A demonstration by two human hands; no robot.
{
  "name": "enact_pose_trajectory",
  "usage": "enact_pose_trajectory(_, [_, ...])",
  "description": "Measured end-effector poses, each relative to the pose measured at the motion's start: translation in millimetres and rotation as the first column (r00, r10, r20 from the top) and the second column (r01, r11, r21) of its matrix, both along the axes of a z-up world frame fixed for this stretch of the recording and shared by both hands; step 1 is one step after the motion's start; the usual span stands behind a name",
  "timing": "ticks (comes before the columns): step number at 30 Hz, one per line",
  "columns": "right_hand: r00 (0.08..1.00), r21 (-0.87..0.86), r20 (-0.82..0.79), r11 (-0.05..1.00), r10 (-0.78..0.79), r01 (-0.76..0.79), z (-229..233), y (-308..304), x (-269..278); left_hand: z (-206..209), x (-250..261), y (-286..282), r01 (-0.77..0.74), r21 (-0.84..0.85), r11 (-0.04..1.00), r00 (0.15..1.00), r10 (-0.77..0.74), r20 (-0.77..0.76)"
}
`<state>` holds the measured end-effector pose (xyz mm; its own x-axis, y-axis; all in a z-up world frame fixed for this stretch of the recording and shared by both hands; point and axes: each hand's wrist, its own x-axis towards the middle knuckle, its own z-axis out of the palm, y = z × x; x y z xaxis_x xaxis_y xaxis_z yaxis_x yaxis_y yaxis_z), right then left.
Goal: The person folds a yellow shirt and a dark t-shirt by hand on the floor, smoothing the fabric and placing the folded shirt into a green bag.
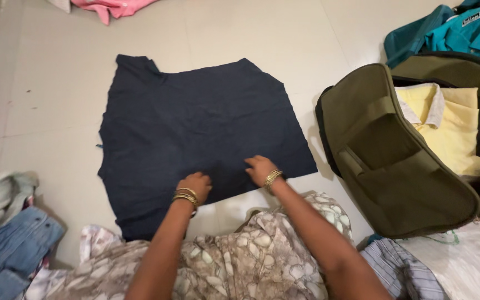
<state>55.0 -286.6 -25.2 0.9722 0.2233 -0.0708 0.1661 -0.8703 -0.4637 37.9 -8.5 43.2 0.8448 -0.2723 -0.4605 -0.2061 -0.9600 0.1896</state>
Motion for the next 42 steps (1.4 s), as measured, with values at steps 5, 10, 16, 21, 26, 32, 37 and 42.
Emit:
enact_pose_trajectory(5, [0.984, -0.230, 0.124, 0.968, 0.128, -0.097, 10.6, 68.2, -21.7, -56.6, 14.5, -50.2, 0.060, -0.161, 0.985, 0.916, 0.010, 0.402])
enact_pose_trajectory(10, [0.987, -0.388, -0.060, 0.914, -0.148, 0.113, 9.3, 30.0, -9.4, -63.6, -0.4, -44.6, -0.037, -0.105, 0.994, 0.907, 0.078, 0.413])
enact_pose_trajectory(16, [0.733, -0.390, 0.062, 0.659, -0.678, 0.643, -14.7, -35.4, 2.8, -46.3, -7.5, -32.3, -0.268, -0.059, 0.962, 0.890, 0.270, 0.367])
enact_pose_trajectory(21, [0.606, -0.312, 0.081, 0.557, -0.791, 0.769, -10.9, -59.3, 25.4, -57.3, -0.8, -35.2, -0.461, -0.211, 0.862, 0.772, 0.507, 0.385])
enact_pose_trajectory(26, [0.906, -0.194, 0.384, 0.944, -0.176, 0.266, -36.5, 16.4, 30.3, -75.3, 26.0, -75.7, -0.070, -0.430, 0.900, 0.838, 0.287, 0.465])
enact_pose_trajectory(32, [0.976, -0.282, 0.182, 0.945, -0.120, 0.168, -14.9, 21.3, 33.6, -69.4, 39.5, -84.3, 0.009, -0.174, 0.985, 0.877, 0.076, 0.475])
enact_pose_trajectory(37, [0.837, -0.302, 0.211, 0.781, -0.505, 0.547, 4.6, -31.6, 51.8, -44.1, 38.3, -68.5, -0.356, -0.093, 0.930, 0.857, 0.365, 0.364])
enact_pose_trajectory(42, [0.785, -0.334, 0.189, 0.714, -0.590, 0.616, 11.3, -23.2, 66.1, -58.2, 60.7, -70.2, -0.362, -0.236, 0.902, 0.793, 0.431, 0.431])
